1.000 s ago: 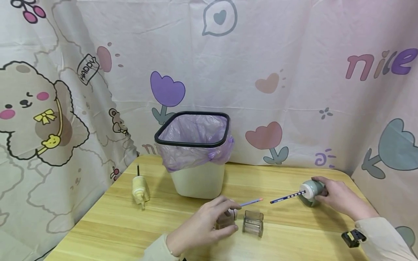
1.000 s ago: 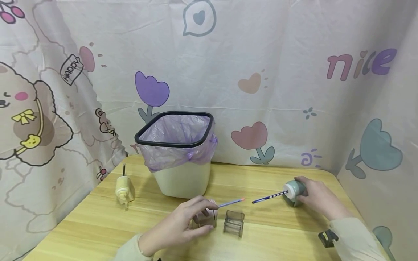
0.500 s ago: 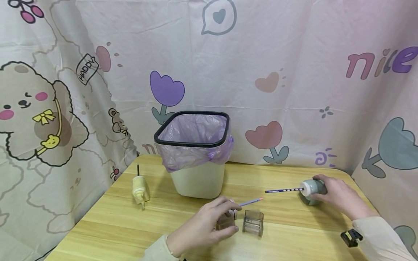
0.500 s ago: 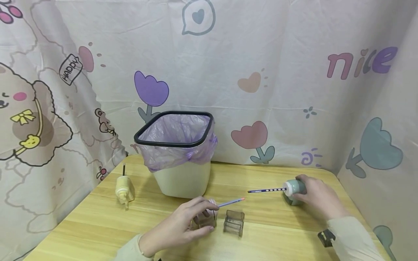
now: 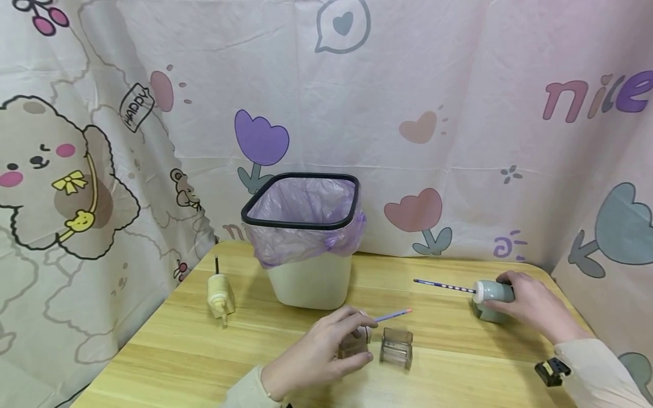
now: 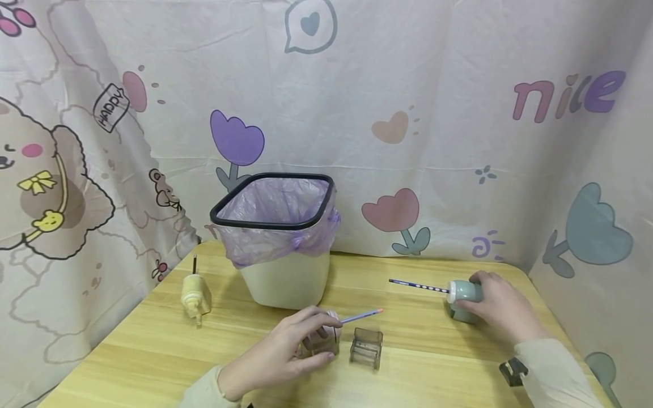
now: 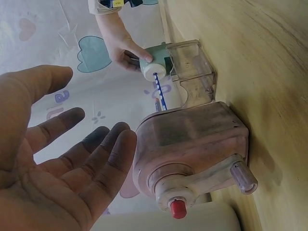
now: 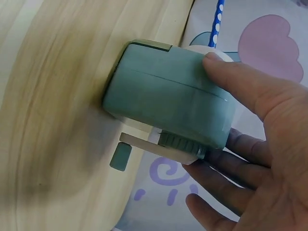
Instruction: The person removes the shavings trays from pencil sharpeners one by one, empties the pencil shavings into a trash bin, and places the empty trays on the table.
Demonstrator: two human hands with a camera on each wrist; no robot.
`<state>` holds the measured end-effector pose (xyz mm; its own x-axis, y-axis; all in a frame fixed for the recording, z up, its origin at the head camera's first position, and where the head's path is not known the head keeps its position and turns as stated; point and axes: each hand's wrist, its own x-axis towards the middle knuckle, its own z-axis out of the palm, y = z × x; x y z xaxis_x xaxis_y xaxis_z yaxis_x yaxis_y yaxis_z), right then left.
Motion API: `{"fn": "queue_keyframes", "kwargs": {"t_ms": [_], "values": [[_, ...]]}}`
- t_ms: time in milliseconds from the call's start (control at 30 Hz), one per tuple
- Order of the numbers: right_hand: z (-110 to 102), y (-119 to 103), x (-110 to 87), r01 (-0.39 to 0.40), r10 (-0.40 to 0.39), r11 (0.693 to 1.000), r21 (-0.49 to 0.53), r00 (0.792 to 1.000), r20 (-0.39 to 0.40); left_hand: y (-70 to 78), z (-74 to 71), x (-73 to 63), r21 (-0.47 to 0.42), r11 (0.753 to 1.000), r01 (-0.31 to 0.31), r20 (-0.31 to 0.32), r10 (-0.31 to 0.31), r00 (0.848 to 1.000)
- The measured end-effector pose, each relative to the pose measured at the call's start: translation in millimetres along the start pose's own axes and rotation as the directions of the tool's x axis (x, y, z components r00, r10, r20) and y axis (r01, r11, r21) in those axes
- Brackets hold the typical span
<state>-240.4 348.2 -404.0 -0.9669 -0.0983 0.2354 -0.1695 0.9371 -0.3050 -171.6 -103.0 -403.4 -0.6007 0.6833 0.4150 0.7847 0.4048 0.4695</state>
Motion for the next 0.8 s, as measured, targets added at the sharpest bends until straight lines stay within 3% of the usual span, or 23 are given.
{"fn": "queue_keyframes", "kwargs": {"t_ms": [300, 800], "values": [[2.2, 8.5, -5.3, 0.027, -0.026, 1.0, -0.005, 0.999, 0.02, -0.4, -0.9, -0.1, -0.029, 0.999, 0.015, 0.014, -0.015, 1.0], [7.8, 15.3, -10.7, -0.019, 0.017, 0.999, 0.04, 0.998, 0.061, -2.2, -7.4, 0.4, -0.047, 0.998, 0.035, 0.03, -0.033, 0.999]]}}
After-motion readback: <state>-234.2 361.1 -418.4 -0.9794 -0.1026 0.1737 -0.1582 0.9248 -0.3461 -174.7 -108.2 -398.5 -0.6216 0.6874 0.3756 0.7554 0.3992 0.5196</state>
